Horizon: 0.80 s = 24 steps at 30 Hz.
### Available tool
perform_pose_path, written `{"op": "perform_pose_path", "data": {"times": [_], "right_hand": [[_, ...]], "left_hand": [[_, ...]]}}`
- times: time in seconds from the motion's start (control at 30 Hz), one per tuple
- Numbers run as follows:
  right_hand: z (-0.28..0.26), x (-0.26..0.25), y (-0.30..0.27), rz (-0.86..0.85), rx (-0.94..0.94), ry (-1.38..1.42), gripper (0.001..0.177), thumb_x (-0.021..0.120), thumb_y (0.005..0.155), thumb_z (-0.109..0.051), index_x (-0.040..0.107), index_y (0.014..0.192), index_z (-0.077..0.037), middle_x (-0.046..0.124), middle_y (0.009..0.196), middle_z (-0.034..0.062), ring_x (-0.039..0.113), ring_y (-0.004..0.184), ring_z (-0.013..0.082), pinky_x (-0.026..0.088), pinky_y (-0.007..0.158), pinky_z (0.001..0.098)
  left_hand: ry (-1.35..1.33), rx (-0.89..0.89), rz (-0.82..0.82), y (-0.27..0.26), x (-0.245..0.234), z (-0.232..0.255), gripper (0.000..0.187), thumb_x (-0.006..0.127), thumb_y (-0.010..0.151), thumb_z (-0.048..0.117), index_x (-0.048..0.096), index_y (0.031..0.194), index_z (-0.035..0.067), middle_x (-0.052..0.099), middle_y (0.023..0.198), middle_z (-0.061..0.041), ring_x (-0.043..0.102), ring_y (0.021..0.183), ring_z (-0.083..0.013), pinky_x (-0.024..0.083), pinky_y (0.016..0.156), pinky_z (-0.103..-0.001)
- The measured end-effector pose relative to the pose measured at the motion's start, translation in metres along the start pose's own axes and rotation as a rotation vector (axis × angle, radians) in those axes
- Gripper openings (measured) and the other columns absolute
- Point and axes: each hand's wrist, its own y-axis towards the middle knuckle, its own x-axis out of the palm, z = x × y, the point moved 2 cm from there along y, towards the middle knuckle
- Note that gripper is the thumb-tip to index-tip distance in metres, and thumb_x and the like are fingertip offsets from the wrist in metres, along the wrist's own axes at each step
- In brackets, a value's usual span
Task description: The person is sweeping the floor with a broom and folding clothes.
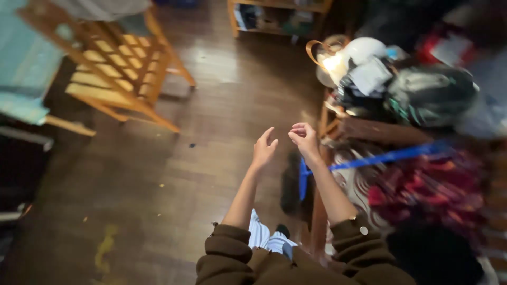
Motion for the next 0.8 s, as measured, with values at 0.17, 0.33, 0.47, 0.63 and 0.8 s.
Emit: {"op": "perform_pose_path", "data": {"times": [0.17,0.33,0.47,0.63,0.8], "right_hand": [[-0.068,0.128,0.034,-0.148,-0.034,-0.180,0.034,0.076,0.085,-0.012,0.064,0.117,-0.006,0.073,0.106,0.0085,0.069,0.093,0.0140,0.058,0.075,0.0270],[-0.109,0.250,0.085,-0.271,-0.088,-0.278,0.041,0.078,0.084,-0.015,0.063,0.121,-0.007,0.074,0.110,0.0089,0.071,0.097,0.0135,0.058,0.078,0.0269],[-0.122,0.332,0.130,-0.342,-0.081,-0.276,0.045,0.078,0.084,-0.016,0.061,0.125,-0.007,0.073,0.109,0.0089,0.069,0.092,0.0146,0.057,0.075,0.0289],[-0.137,0.409,0.176,-0.375,-0.079,-0.321,0.048,0.077,0.084,-0.017,0.060,0.128,-0.007,0.074,0.107,0.0091,0.068,0.085,0.0161,0.057,0.072,0.0303],[-0.126,0.460,0.243,-0.417,-0.108,-0.339,0.053,0.081,0.082,-0.018,0.060,0.129,-0.008,0.073,0.108,0.0079,0.070,0.089,0.0131,0.057,0.071,0.0298]], "left_hand": [[-0.218,0.030,0.182,0.046,-0.122,-0.031,0.060,0.066,0.091,0.011,0.049,0.149,0.006,0.054,0.147,-0.025,0.052,0.139,-0.0332,0.043,0.112,-0.040],[-0.144,-0.072,0.408,0.088,-0.245,-0.038,0.059,0.065,0.091,0.011,0.051,0.148,0.006,0.059,0.143,-0.026,0.057,0.137,-0.0336,0.045,0.112,-0.040],[-0.185,-0.126,0.511,0.130,-0.318,-0.072,0.064,0.067,0.090,0.012,0.046,0.150,0.008,0.054,0.143,-0.027,0.054,0.135,-0.0349,0.048,0.108,-0.042],[-0.067,-0.169,0.665,0.185,-0.379,-0.123,0.065,0.071,0.086,0.017,0.050,0.147,0.011,0.061,0.137,-0.024,0.061,0.127,-0.0347,0.049,0.105,-0.042],[-0.026,-0.289,0.746,0.227,-0.418,-0.146,0.072,0.075,0.081,0.027,0.049,0.146,0.014,0.063,0.134,-0.022,0.062,0.123,-0.0352,0.050,0.104,-0.043]]}}
